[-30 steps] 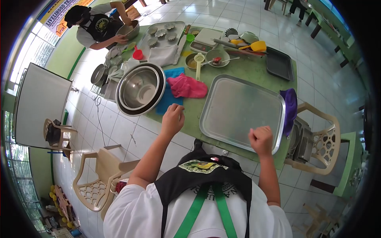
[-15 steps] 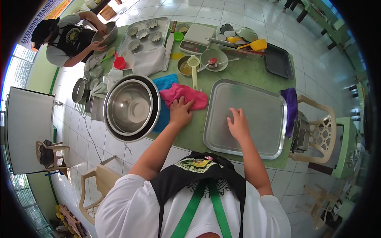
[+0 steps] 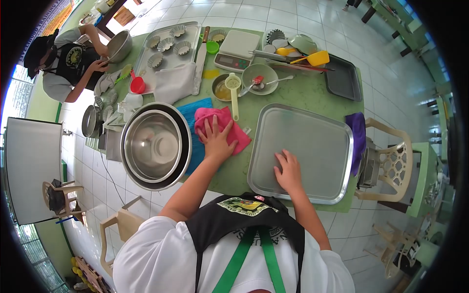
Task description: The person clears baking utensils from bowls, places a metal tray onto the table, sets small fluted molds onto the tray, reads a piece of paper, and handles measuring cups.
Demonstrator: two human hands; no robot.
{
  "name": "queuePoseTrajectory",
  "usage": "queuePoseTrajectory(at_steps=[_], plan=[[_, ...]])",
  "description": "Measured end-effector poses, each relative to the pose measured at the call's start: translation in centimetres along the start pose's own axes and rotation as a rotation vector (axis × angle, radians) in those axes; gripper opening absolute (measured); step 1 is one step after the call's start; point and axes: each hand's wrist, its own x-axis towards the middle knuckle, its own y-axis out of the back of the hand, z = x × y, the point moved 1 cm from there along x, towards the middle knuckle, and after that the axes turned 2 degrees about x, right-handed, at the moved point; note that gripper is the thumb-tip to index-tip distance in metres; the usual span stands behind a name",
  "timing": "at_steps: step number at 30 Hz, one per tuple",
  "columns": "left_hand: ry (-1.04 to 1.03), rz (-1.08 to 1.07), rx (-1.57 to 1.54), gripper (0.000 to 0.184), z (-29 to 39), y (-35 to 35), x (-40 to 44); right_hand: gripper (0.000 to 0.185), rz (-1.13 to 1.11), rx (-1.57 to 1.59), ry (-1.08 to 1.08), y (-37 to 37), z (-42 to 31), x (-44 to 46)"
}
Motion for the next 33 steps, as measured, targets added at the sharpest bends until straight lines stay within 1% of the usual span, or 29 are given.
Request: queuePoseTrajectory(at_steps=[1, 2, 4, 5, 6, 7, 8, 9, 11, 15, 18, 21, 23, 26, 33], plan=[[-0.051, -0.003, 0.031, 0.061, 0.1, -0.3, -0.1, 0.047, -0.011, -0.046, 0.038, -0.1, -0.3, 0.4], [-0.052, -0.004, 0.026, 0.061, -0.1, -0.5, -0.1, 0.049, -0.023, -0.092, 0.076, -0.1, -0.5, 0.8], [-0.121, -0.097, -0.008, 0.058, -0.5, -0.9, -0.3, 0.051, -0.029, -0.120, 0.102, -0.5, -0.5, 1.4], [-0.119, -0.108, -0.013, 0.058, -1.1, -1.4, -0.5, 0.052, -0.041, -0.141, 0.129, -0.8, -0.3, 1.4], [-0.169, -0.088, 0.031, 0.057, -1.6, -1.9, -0.7, 0.052, -0.055, -0.140, 0.122, -1.1, 0.2, 1.3], [-0.218, -0.067, 0.076, 0.056, -1.8, -2.1, -1.0, 0.053, -0.024, -0.159, 0.159, -1.5, 0.5, 1.4], [-0.226, -0.015, 0.018, 0.054, -1.9, -2.2, -1.4, 0.053, 0.008, -0.178, 0.197, -1.8, 0.8, 1.4], [-0.223, -0.024, 0.017, 0.054, -2.1, -2.4, -1.6, 0.053, 0.000, -0.175, 0.193, -2.1, 1.2, 1.5], [-0.264, 0.063, -0.015, 0.053, -2.4, -2.9, -1.9, 0.054, 0.016, -0.191, 0.250, -2.4, 1.7, 1.8], [-0.258, 0.092, -0.027, 0.052, -2.4, -3.5, -1.9, 0.050, 0.001, -0.174, 0.250, -2.9, 1.8, 2.7], [-0.257, 0.095, -0.006, 0.047, -2.6, -3.7, -2.0, 0.051, 0.009, -0.171, 0.306, -2.7, 1.3, 2.9], [-0.279, 0.079, -0.047, 0.048, -2.8, -3.4, -2.9, 0.049, 0.010, -0.187, 0.332, -2.8, 1.2, 2.4], [-0.311, 0.008, -0.071, 0.051, -2.8, -2.9, -3.6, 0.049, 0.013, -0.193, 0.332, -2.9, 1.1, 2.2], [-0.331, -0.038, -0.074, 0.051, -2.7, -2.5, -4.5, 0.048, 0.028, -0.190, 0.324, -2.9, 0.9, 2.1], [-0.332, -0.022, -0.067, 0.051, -2.5, -2.6, -4.4, 0.047, 0.032, -0.183, 0.313, -2.7, 0.9, 2.4]])
